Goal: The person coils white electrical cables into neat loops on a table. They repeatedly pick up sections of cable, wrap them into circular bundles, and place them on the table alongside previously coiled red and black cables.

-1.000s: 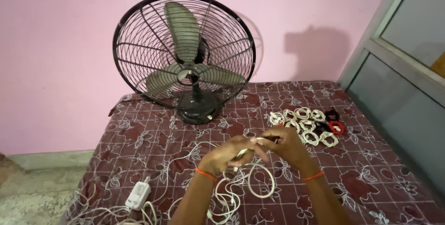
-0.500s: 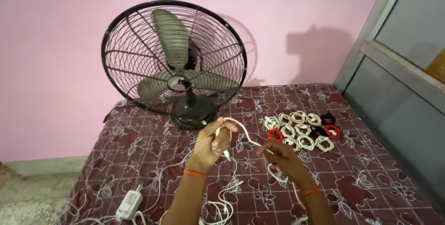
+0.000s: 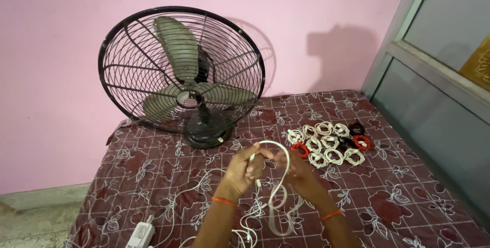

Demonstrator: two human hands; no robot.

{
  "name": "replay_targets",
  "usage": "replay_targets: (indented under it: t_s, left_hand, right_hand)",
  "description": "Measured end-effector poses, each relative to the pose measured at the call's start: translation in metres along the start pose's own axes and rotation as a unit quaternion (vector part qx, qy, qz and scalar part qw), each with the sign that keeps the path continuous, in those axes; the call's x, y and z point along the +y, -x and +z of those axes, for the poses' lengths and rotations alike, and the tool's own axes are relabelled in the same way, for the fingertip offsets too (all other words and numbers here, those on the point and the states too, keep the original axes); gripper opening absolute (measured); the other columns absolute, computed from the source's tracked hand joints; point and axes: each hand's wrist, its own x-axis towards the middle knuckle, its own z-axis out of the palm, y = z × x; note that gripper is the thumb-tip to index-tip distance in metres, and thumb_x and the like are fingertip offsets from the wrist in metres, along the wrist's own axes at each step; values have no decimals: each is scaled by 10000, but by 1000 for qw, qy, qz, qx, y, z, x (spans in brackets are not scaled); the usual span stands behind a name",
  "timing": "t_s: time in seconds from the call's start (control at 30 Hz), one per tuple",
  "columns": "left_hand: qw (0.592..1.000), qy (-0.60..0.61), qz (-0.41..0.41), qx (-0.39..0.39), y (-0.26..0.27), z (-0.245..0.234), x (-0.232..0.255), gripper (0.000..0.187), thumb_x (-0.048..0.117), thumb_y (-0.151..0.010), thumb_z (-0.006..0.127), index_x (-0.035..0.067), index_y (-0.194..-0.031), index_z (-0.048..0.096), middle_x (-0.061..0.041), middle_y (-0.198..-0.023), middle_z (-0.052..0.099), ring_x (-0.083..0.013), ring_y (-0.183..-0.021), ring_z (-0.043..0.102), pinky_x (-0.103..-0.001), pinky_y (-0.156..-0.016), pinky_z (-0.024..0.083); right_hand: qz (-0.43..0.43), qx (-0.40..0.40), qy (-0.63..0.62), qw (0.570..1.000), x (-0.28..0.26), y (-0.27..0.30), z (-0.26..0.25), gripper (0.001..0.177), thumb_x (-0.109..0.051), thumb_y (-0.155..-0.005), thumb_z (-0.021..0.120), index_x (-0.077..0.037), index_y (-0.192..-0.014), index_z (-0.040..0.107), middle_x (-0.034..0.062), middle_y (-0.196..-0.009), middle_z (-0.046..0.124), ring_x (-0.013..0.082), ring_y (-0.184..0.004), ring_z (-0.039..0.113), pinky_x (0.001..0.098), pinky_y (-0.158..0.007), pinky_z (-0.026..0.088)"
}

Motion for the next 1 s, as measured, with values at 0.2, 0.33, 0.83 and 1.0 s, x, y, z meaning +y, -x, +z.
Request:
replay_targets:
  t_s: [0.2,0.33,0.83,1.0]
  left_hand:
    - [1000,-4,-7,-12,3,7,3,546,396,-1101,445,-63,-959,704,64,-475,389,-54,-382,286,-228,-383,257]
    - [999,31,4,-22,12,21,15,618,447,-1093,403,-74,-970,711,67,-460,403,-38,-367,309,-205,-354,274]
    - [978,125,167,29,-18,33,15,438,209,-1104,386,-117,-1200,662,34,-583,480,-72,-469,405,-229,-445,381]
    - [976,56,149,150,-25,8,13,369,178,-1078,408,-59,-1278,606,18,-640,529,-86,-547,470,-245,-535,424]
  right_hand:
    - [244,200,-360,878,9,-2,1,353,-114,-858,571,-73,-1197,661,67,-817,714,176,-717,692,285,-682,628]
    - [275,232,-248,900,16,4,0,273,-254,-1047,553,-48,-1096,726,-56,-661,454,53,-525,378,197,-447,315]
    - [275,-3,-77,958,25,24,29,407,-339,-1049,424,-96,-870,698,-46,-522,519,70,-410,431,223,-379,363]
    - [278,-42,10,960,13,44,11,427,-328,-1046,583,-69,-722,681,-48,-548,482,56,-459,380,241,-418,318]
